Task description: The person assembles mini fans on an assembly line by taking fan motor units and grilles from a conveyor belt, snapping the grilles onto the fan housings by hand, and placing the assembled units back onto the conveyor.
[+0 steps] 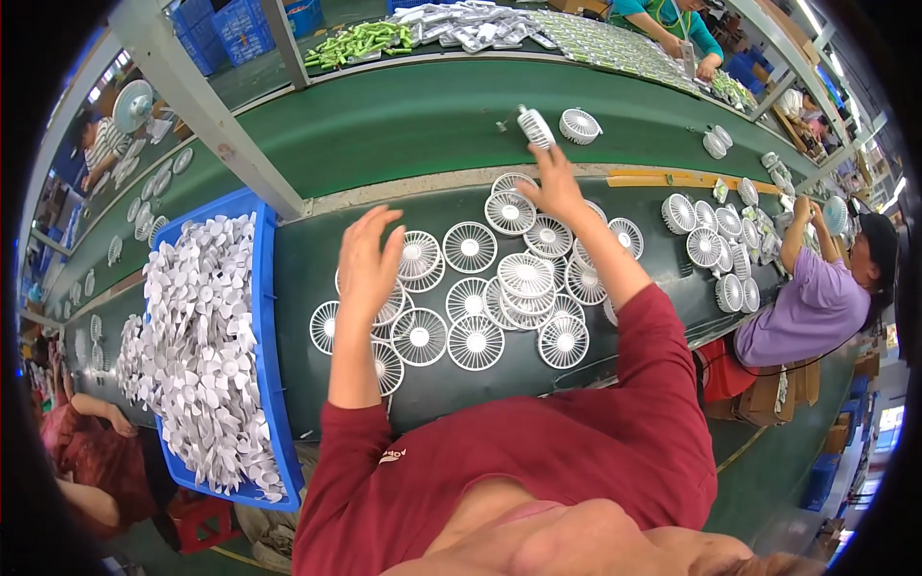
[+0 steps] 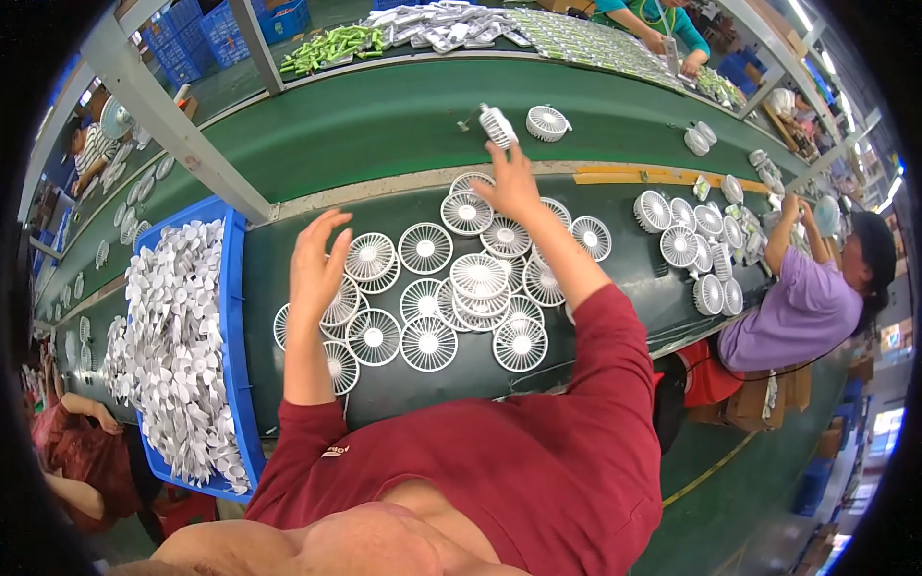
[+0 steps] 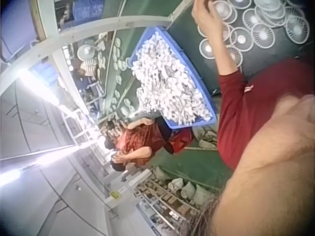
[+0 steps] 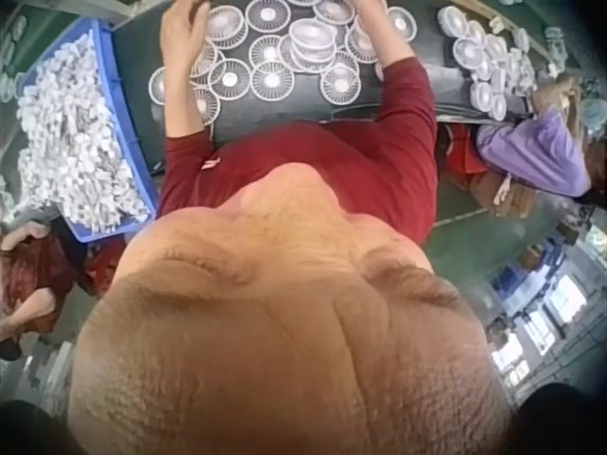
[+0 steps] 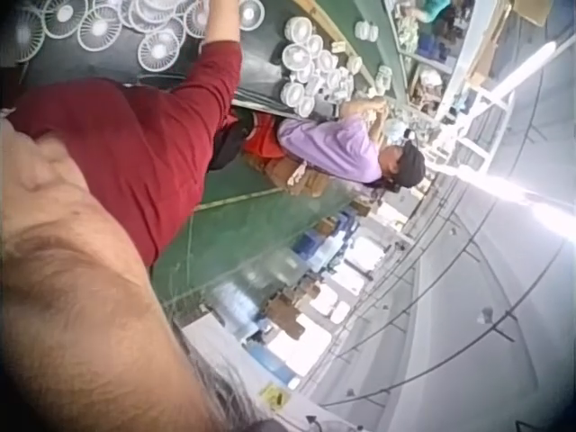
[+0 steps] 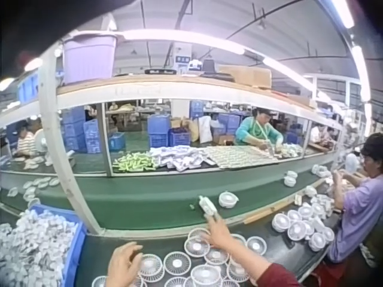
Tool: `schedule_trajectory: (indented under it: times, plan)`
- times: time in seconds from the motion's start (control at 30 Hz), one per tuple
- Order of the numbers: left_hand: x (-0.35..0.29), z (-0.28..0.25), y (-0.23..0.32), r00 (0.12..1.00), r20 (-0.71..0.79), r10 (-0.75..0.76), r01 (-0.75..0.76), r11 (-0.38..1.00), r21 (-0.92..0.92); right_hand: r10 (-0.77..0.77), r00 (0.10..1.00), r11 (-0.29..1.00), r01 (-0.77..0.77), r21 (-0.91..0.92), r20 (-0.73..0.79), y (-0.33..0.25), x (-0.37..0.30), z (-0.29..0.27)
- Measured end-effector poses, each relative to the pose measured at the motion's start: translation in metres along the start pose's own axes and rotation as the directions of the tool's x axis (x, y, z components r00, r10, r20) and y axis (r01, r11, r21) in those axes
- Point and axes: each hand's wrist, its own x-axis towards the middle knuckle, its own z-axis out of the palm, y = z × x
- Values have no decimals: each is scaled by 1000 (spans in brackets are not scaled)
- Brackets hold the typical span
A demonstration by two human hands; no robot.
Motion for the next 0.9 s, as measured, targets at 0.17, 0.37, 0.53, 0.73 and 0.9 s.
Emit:
schedule_trajectory:
  times: [0.17,0.37,0.53,0.73,0.9]
  plan:
    - [-47,-19,-40,990,-16,-139,137,938,319,-22,955,997,0,75,296,-41,-35,2]
    - [-57,29,-52,984,86,-158,112,911,396,-183,946,969,128,211,268,-80,-17,37]
    - [-25,57,-52,996,92,-23,-9,943,332,-210,966,931,150,331,152,-63,3,35]
    - [7,67,-74,982,151,112,-149,955,258,-243,958,934,189,303,153,-53,-68,-46]
    - [14,64,-78,971,51,235,-239,965,108,-283,915,953,234,193,288,-71,-166,-76]
